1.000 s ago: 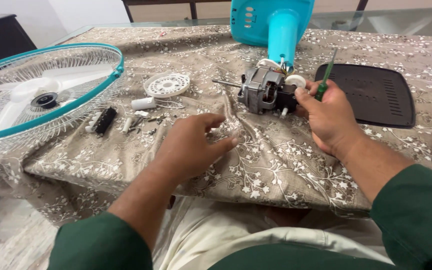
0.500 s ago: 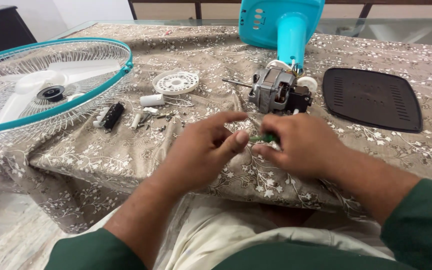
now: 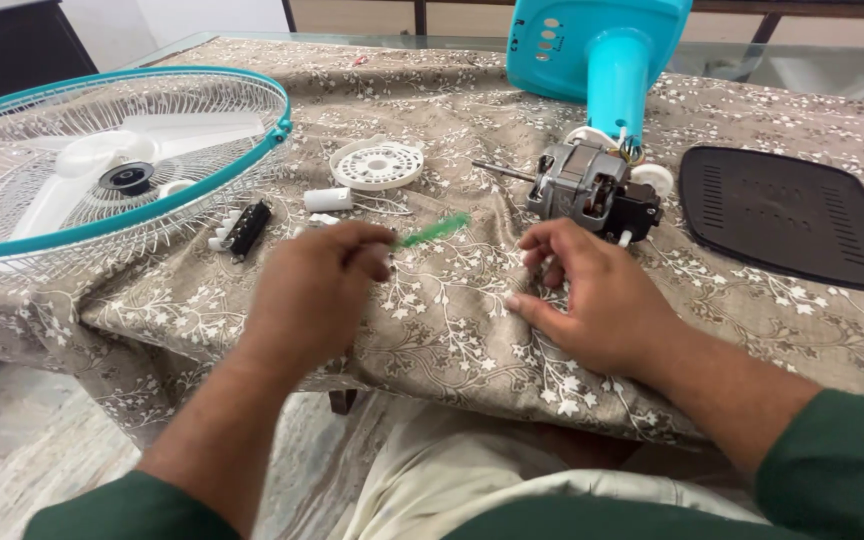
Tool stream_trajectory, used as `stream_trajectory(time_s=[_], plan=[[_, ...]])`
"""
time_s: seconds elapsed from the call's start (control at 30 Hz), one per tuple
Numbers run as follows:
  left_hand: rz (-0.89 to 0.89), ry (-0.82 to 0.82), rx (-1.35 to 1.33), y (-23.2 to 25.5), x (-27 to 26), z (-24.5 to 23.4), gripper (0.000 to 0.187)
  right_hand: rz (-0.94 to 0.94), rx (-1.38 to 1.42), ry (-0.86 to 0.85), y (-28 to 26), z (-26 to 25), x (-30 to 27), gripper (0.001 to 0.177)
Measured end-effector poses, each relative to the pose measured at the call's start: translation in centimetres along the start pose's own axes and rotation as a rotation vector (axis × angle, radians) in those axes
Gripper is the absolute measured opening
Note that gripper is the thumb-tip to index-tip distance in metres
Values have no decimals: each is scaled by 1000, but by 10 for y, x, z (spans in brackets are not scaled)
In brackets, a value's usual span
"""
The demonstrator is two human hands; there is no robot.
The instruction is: The person assembles an electric fan by attaching the motor housing to the fan head, securing the rear grille, and fastening the neck to the base with a screwdriver. They handle the motor, housing, grille, and neck components and use a screwdriver to tighten screws.
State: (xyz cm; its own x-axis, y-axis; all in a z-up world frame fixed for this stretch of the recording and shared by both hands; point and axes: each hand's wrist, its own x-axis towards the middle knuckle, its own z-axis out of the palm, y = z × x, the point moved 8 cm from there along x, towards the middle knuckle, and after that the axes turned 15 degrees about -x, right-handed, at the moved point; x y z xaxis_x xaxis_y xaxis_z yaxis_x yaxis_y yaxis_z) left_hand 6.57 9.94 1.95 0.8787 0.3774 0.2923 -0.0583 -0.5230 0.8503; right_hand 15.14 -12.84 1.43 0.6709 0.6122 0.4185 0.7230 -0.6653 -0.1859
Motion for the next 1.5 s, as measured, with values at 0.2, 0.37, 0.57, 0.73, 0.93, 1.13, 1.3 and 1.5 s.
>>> stream_trajectory(time_s=[0.2, 0.37, 0.57, 0.73, 0.93, 1.13, 1.3, 1.5], plan=[[-110, 333, -47, -43, 11, -65, 27, 247, 60, -104, 24, 9, -1, 31], [-29, 437, 267, -58, 16, -88, 19, 274, 84, -134, 26, 9, -1, 28], [-30, 365, 398, -72, 17, -75, 22, 297, 114, -156, 27, 9, -1, 28], [21, 372, 461, -55, 12, -68, 25, 322, 110, -179, 29, 11, -2, 29], [-4, 102, 271, -27, 23, -16, 31, 276, 117, -142, 26, 9, 1, 27], [-76, -99, 438, -14, 34, 25, 42, 319, 131, -165, 30, 11, -2, 26], [-117, -73, 404, -21, 38, 23, 25, 282, 152, -145, 28, 8, -1, 27], [-99, -31, 431, -28, 39, 24, 20, 302, 162, -155, 30, 10, -2, 27]])
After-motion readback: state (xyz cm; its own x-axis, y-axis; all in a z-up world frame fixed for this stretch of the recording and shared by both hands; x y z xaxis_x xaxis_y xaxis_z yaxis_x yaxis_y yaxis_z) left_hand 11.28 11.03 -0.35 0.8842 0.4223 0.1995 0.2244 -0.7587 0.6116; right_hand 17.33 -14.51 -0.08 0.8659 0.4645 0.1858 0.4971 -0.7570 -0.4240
